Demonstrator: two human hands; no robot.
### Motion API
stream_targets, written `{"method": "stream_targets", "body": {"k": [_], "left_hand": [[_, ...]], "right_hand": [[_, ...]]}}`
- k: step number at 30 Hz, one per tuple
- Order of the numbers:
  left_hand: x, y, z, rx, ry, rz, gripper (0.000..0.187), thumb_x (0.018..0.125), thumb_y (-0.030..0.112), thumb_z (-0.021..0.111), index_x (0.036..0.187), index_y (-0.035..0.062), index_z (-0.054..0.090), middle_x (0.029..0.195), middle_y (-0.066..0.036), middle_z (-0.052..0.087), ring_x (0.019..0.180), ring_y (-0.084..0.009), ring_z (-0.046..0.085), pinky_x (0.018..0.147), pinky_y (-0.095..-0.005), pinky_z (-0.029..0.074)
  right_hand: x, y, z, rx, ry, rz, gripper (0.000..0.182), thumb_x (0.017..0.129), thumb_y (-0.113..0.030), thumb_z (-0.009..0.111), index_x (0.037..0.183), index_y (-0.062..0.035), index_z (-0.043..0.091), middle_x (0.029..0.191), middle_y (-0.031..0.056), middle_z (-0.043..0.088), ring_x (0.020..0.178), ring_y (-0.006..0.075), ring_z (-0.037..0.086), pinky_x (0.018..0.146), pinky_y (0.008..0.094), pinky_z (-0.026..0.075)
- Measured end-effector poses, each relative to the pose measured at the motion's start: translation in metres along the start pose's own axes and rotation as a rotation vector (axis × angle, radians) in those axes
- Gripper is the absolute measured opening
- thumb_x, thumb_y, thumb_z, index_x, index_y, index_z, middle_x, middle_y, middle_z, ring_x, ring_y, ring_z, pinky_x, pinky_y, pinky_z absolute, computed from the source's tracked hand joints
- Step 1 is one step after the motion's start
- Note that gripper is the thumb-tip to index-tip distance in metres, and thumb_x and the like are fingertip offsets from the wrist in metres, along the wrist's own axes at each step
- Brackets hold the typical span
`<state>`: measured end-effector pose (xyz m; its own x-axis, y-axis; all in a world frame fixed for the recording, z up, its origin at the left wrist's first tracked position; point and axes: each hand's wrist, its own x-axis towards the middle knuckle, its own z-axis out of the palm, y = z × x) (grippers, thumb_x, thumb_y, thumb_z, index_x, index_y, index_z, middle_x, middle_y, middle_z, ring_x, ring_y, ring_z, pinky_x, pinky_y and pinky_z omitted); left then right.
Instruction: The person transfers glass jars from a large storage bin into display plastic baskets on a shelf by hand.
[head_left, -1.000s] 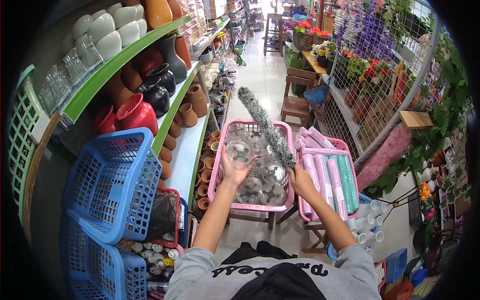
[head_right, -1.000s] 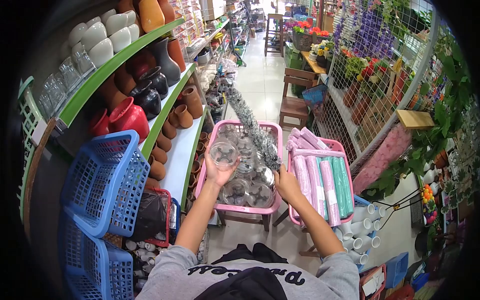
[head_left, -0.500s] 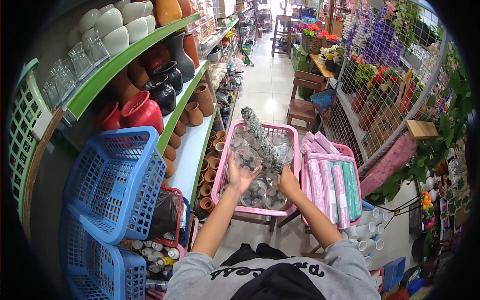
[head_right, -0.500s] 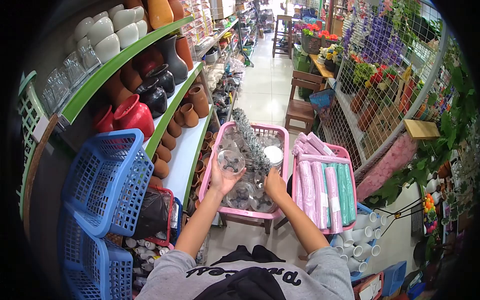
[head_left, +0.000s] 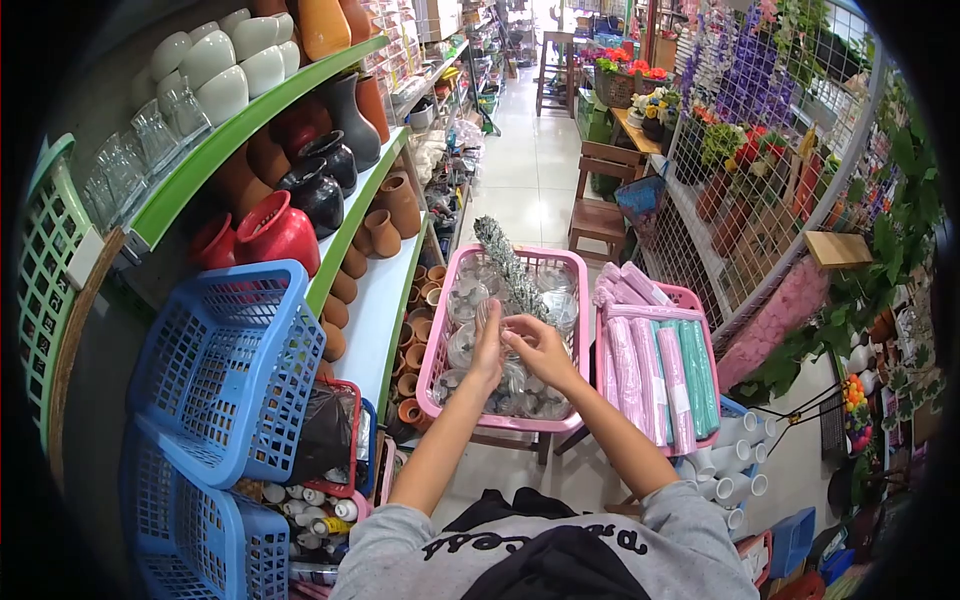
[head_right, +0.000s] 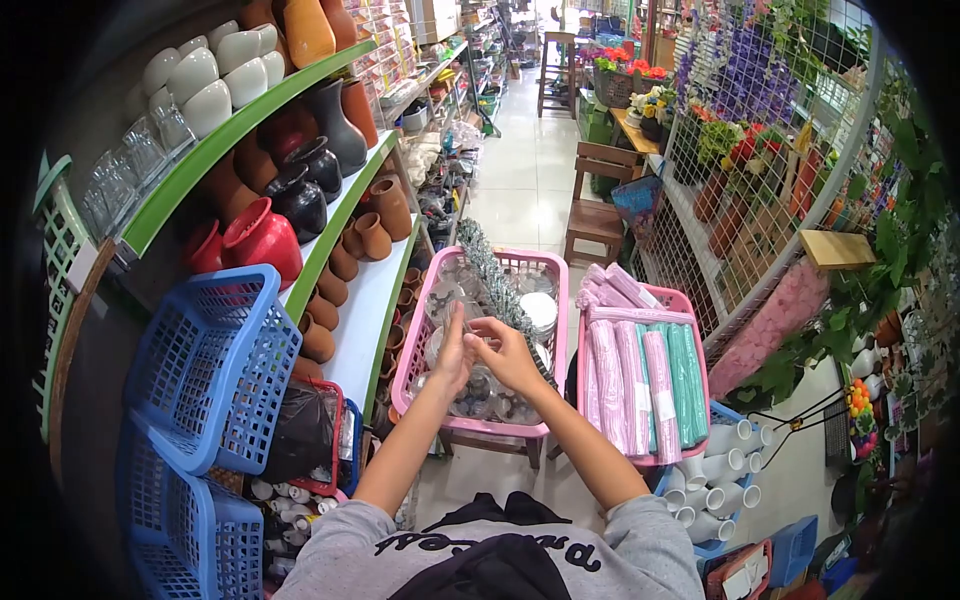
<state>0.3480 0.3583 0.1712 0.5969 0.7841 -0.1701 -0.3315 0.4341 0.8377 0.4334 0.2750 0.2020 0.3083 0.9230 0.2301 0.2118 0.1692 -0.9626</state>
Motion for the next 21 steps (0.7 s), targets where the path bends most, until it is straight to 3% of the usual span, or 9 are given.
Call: {"method": "stream_targets", "body": {"k": [3,5,6,8,9,13,15,18,21], "left_hand": [[-0.005,0.007,0.008,0.197,0.06,-0.003,0.079,0.088,0.057,0.041,0.143,0.0145,0.005,0.139,-0.009,0.026,0.119,-0.0188,0.039,0.096,-0.0393,0.034],[0.002,-0.003,0.003,0.09,0.045,0.062,0.085,0.086,0.056,0.046,0.143,0.0077,0.005,0.139,-0.016,0.025,0.129,-0.0266,0.025,0.107,-0.0381,0.015],[-0.003,0.002,0.005,0.089,0.049,0.066,0.085,0.086,0.056,0.046,0.143,0.0077,0.005,0.139,-0.016,0.025,0.129,-0.0266,0.025,0.107,-0.0381,0.015],[-0.016,0.017,0.013,0.158,-0.005,0.052,0.071,0.09,0.05,0.041,0.143,0.0149,0.008,0.143,-0.008,0.02,0.129,-0.0199,0.027,0.099,-0.0389,0.029],[-0.016,0.017,0.016,0.155,0.05,0.109,0.062,0.091,0.044,0.043,0.14,0.0136,0.019,0.136,-0.006,0.032,0.124,-0.0181,0.035,0.097,-0.0377,0.03],[-0.025,0.023,0.007,0.084,-0.013,0.037,0.064,0.088,0.045,0.048,0.136,0.0089,0.027,0.132,-0.011,0.039,0.121,-0.0195,0.038,0.1,-0.0364,0.029],[-0.022,0.021,-0.006,-0.214,-0.23,-0.129,0.039,0.089,0.036,0.053,0.119,0.0122,0.047,0.112,-0.004,0.055,0.1,-0.0139,0.054,0.084,-0.0328,0.044],[-0.037,0.017,0.002,-0.262,-0.202,-0.081,0.02,0.089,0.027,0.055,0.105,0.0144,0.053,0.095,0.0,0.059,0.081,-0.0121,0.059,0.071,-0.0294,0.05],[-0.049,0.016,0.006,-0.25,-0.155,-0.043,0.019,0.09,0.021,0.054,0.106,0.0108,0.053,0.096,-0.001,0.06,0.082,-0.0132,0.06,0.073,-0.0299,0.051]], "right_hand": [[0.0,0.016,-0.007,0.14,0.0,0.005,0.024,0.088,-0.017,0.055,0.104,0.0011,0.057,0.097,0.0083,0.063,0.09,0.0128,0.059,0.076,0.0263,0.046],[0.0,0.029,-0.015,0.204,0.059,0.023,0.017,0.089,-0.015,0.054,0.099,-0.0006,0.057,0.096,0.0078,0.063,0.091,0.0124,0.059,0.077,0.0259,0.047],[-0.001,0.029,-0.018,0.205,0.053,0.02,0.017,0.089,-0.015,0.054,0.099,-0.0006,0.057,0.096,0.0078,0.063,0.091,0.0124,0.059,0.077,0.0259,0.047],[-0.004,0.025,-0.025,0.485,0.147,0.15,0.013,0.089,-0.015,0.054,0.095,-0.0037,0.056,0.1,0.0093,0.063,0.093,0.0147,0.06,0.079,0.0291,0.048],[-0.005,0.022,-0.029,0.621,0.145,0.146,0.013,0.089,-0.015,0.054,0.097,-0.0055,0.054,0.106,0.0114,0.062,0.095,0.0189,0.061,0.082,0.0342,0.049],[-0.015,0.012,-0.042,0.873,0.091,0.19,0.014,0.09,-0.016,0.052,0.101,-0.0072,0.053,0.115,0.0115,0.057,0.1,0.022,0.058,0.086,0.0397,0.048],[-0.021,0.008,-0.042,0.936,0.085,0.223,0.014,0.09,-0.015,0.051,0.102,-0.0067,0.052,0.115,0.0126,0.057,0.101,0.0222,0.059,0.085,0.0377,0.048],[-0.026,0.012,-0.045,1.03,0.088,0.27,0.016,0.091,-0.015,0.049,0.104,-0.0061,0.051,0.113,0.0121,0.058,0.101,0.0218,0.058,0.085,0.0373,0.049],[-0.03,0.016,-0.045,1.106,0.075,0.327,0.015,0.091,-0.015,0.049,0.103,-0.007,0.051,0.108,0.0086,0.059,0.096,0.0197,0.059,0.085,0.0382,0.049]]}}
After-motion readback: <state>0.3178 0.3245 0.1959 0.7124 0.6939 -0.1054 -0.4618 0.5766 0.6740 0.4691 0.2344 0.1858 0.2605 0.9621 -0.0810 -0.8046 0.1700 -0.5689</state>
